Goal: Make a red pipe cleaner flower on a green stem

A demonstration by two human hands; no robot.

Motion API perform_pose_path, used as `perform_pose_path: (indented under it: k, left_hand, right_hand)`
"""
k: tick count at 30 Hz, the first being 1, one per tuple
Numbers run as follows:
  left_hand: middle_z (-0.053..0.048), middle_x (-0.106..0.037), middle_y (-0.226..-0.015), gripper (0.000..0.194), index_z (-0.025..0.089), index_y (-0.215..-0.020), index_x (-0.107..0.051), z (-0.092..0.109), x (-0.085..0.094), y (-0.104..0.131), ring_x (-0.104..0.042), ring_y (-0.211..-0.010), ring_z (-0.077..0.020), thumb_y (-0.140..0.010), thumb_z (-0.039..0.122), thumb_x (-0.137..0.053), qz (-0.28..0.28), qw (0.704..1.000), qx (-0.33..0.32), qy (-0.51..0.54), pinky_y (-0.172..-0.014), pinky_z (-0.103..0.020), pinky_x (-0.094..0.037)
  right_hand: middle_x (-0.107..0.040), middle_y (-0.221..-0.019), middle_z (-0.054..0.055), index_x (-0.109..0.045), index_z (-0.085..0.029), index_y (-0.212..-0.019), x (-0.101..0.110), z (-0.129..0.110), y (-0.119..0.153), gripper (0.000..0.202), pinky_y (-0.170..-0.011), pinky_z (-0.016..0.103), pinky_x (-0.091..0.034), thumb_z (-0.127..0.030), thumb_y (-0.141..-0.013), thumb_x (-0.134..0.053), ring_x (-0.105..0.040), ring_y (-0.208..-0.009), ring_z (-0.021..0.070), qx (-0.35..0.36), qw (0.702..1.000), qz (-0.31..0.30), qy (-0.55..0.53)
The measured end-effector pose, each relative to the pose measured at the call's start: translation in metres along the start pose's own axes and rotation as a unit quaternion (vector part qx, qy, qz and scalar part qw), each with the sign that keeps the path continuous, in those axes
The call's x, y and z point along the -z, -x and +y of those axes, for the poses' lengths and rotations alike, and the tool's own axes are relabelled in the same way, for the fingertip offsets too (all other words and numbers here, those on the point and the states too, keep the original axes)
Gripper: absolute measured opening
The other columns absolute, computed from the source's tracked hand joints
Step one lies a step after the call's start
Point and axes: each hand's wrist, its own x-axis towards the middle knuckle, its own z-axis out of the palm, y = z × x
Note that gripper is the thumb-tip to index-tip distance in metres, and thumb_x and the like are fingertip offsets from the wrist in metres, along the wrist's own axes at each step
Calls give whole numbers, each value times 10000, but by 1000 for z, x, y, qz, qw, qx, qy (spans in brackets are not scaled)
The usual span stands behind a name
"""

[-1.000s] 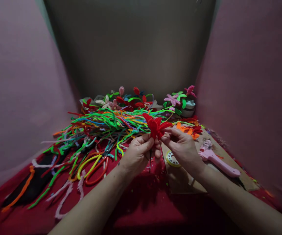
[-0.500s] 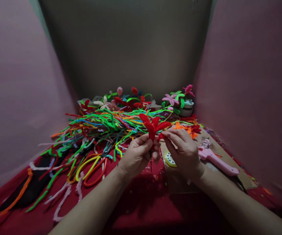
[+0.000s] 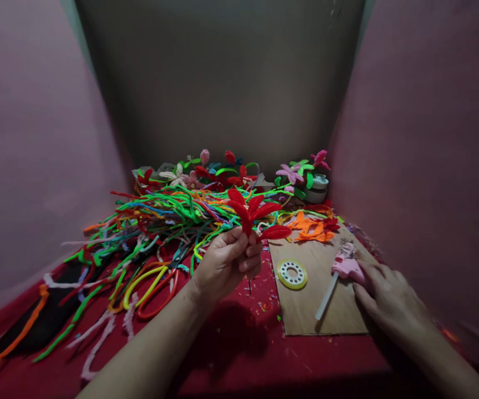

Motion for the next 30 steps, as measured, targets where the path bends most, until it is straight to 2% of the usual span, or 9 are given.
perform_pose_path:
  k: [5,8,10,14,16,17,19,23,30]
  left_hand:
    - [43,-397,-597,166,131,-719,-524,-1,1,0,-346,-427,-21,-731,219,-665,5,1000,-8,9,-425,-168,-253]
    - [45,-389,-592,166,134,-709,-520,0,3,-2,-338,-427,-22,-737,221,-659,10,1000,-18,14,-419,-167,-245]
    - [46,-382,-594,163,136,-711,-524,0,5,-3,-337,-429,-24,-745,231,-651,9,1000,-22,15,-421,-169,-245]
    - [44,-386,-611,166,135,-726,-536,3,8,-4,-342,-439,-25,-728,238,-666,26,998,-46,21,-427,-174,-244]
    - [47,-386,-608,179,133,-724,-536,6,8,-4,-338,-439,-24,-713,239,-681,35,997,-60,26,-427,-173,-243]
    - [47,-387,-608,186,133,-723,-535,7,9,-4,-336,-439,-22,-708,240,-686,38,997,-68,29,-428,-174,-244]
    - [48,-389,-613,189,132,-721,-529,9,11,-4,-330,-438,-20,-709,238,-685,37,996,-80,33,-433,-177,-248]
    - [47,-388,-623,155,134,-741,-527,12,17,-5,-324,-443,-18,-746,232,-647,33,995,-89,30,-447,-182,-240]
    - [48,-394,-596,220,129,-710,-524,10,21,-8,-318,-433,-16,-695,261,-700,51,996,-75,24,-421,-170,-199]
  right_hand:
    - [-597,-948,171,-556,-102,-1120,3,-7,-4,388,-698,431,-481,-244,-792,-406,-582,-825,315,-32,999,29,-27]
    - [-618,-949,168,-596,-138,-1075,22,-14,-5,397,-720,443,-483,-313,-737,-484,-597,-835,325,-77,973,95,-197]
    - [-660,-863,115,-653,-224,-933,40,-20,-6,274,-639,390,-500,-361,-712,-566,-618,-737,282,-161,911,65,-373]
    - [-681,-738,121,-698,-201,-772,72,-40,-19,284,-443,332,-472,-412,-583,-713,-599,-536,238,-281,705,-26,-651]
    - [-682,-690,131,-697,-196,-688,83,-52,-30,261,-393,326,-445,-416,-551,-725,-571,-464,224,-277,650,-33,-707]
    - [-686,-693,129,-700,-197,-701,87,-59,-35,259,-400,325,-447,-406,-551,-731,-572,-465,222,-261,641,-32,-721]
    - [-685,-674,117,-709,-195,-723,94,-72,-43,281,-412,313,-441,-412,-548,-743,-571,-474,216,-223,649,-37,-726]
    - [-685,-703,78,-717,-217,-788,100,-95,-51,326,-402,262,-374,-458,-569,-734,-560,-538,200,-138,711,-10,-689]
    - [-625,-572,63,-678,-233,-574,75,-100,-55,273,-360,252,-327,-491,-661,-662,-556,-521,212,-74,754,-67,-650]
